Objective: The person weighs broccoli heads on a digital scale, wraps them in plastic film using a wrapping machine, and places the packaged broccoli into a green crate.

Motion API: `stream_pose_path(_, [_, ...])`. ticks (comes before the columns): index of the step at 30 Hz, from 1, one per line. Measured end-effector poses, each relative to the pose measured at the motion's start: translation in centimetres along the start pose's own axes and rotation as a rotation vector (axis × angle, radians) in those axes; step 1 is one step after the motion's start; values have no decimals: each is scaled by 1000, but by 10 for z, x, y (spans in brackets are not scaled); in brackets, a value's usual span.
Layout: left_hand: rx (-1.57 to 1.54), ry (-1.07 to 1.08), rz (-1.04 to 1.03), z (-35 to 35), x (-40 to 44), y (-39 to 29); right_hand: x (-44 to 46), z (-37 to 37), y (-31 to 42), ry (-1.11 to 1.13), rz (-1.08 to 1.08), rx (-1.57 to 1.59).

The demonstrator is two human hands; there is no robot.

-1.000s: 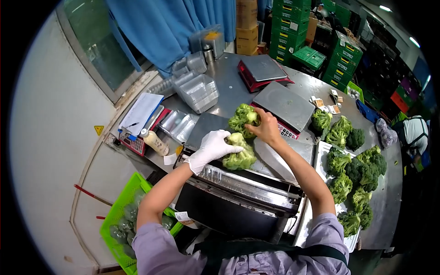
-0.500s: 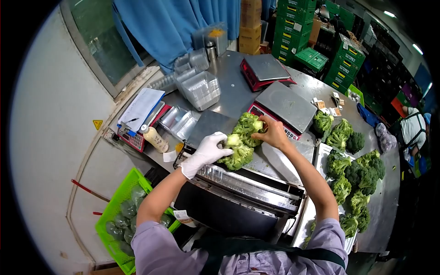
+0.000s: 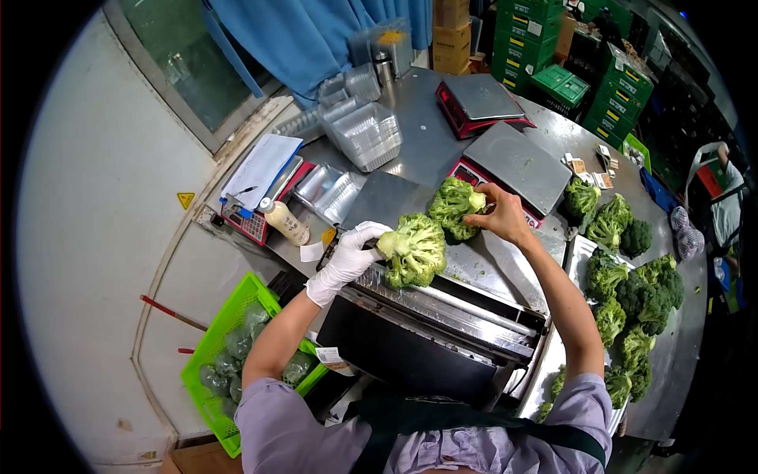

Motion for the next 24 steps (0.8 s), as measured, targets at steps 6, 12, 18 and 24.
stream_pose_path(6, [89, 9, -77, 3, 3, -2, -4, 5, 9, -95, 24, 7])
stream_pose_path(12, [107, -75, -38, -9, 17, -3, -5, 12, 21, -200, 138, -26])
stream_pose_path(18, [182, -135, 149, -36, 37, -10, -1, -8, 11, -155, 173, -67])
stream_pose_path(24, [146, -78, 94, -61, 44, 1, -14, -18, 22, 60, 140, -69])
Point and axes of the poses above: each hand's wrist, its own x-axis towards the middle knuckle, its own z-axis out of the back of the hand, y = z × x, the point moved 3 cm from there along x, towards the middle knuckle, and after that the axes turned 9 degrees about -z, right-handed, at the moved point
